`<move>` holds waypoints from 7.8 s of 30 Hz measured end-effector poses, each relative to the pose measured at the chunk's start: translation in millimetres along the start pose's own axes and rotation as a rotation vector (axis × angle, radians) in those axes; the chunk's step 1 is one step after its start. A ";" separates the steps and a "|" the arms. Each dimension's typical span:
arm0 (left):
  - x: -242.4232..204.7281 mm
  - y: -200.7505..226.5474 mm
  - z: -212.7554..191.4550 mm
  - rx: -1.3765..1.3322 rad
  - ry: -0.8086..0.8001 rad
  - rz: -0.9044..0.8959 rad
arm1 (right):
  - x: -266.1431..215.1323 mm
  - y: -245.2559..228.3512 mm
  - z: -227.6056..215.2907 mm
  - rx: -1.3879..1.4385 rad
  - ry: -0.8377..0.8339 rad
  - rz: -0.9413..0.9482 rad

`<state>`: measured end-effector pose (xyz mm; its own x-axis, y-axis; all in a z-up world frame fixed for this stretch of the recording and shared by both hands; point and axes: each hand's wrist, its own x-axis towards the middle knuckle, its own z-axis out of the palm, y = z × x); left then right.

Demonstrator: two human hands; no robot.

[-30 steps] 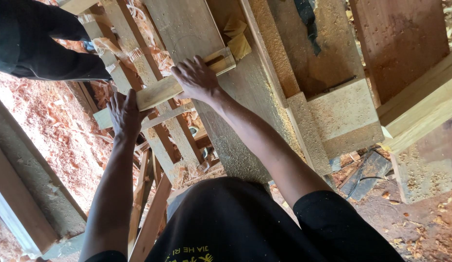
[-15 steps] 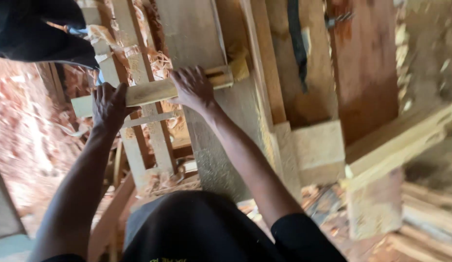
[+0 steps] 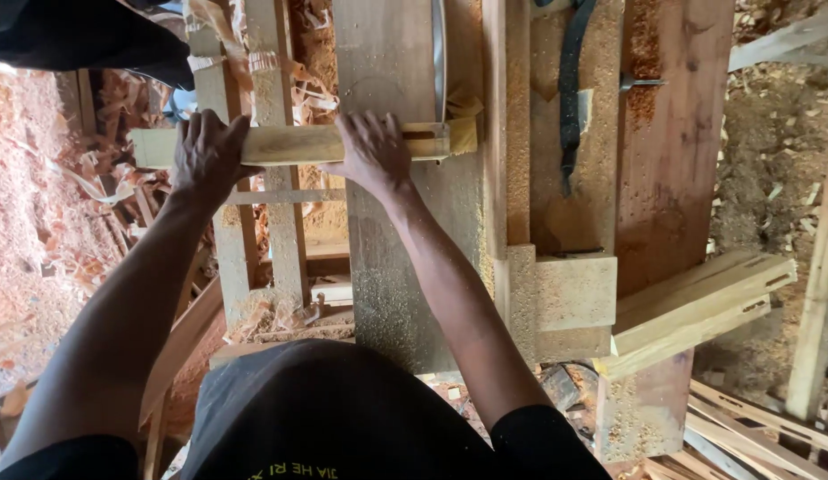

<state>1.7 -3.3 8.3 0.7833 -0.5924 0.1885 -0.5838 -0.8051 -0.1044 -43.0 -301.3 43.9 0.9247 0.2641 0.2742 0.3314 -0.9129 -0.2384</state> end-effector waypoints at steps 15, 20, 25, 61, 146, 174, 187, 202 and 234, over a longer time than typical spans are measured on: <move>6.5 -1.7 -5.1 -0.018 -0.021 -0.011 | 5.3 5.3 11.2 -0.042 -0.023 0.007; 7.5 -3.6 1.4 -0.015 0.005 -0.003 | 9.9 8.3 5.3 0.006 -0.106 0.013; 10.8 -1.7 -3.8 -0.019 -0.002 -0.015 | 13.9 8.3 0.7 0.019 -0.159 0.022; 31.1 -11.1 2.7 -0.050 -0.032 -0.041 | 30.7 20.0 6.5 -0.006 -0.118 0.016; -34.0 28.7 -74.0 -0.274 -0.147 -0.103 | -44.5 -19.2 -8.6 0.011 -0.118 0.032; -18.8 19.9 -64.2 -0.264 -0.162 -0.130 | -27.0 -9.9 -10.7 -0.043 -0.108 0.025; -8.8 15.4 -65.3 -0.270 -0.154 -0.121 | -18.6 -2.4 1.8 -0.022 -0.149 0.037; 7.6 14.7 -77.3 -0.384 -0.161 -0.157 | -8.6 2.0 0.1 0.009 -0.171 0.042; 24.7 8.9 -77.0 -0.433 -0.193 -0.183 | 3.3 9.2 0.8 -0.023 -0.135 0.027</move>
<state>-0.6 -22.9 87.2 0.8824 -0.4699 -0.0227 -0.4361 -0.8352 0.3352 -36.7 -308.6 41.8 0.9506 0.2772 0.1397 0.3029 -0.9267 -0.2224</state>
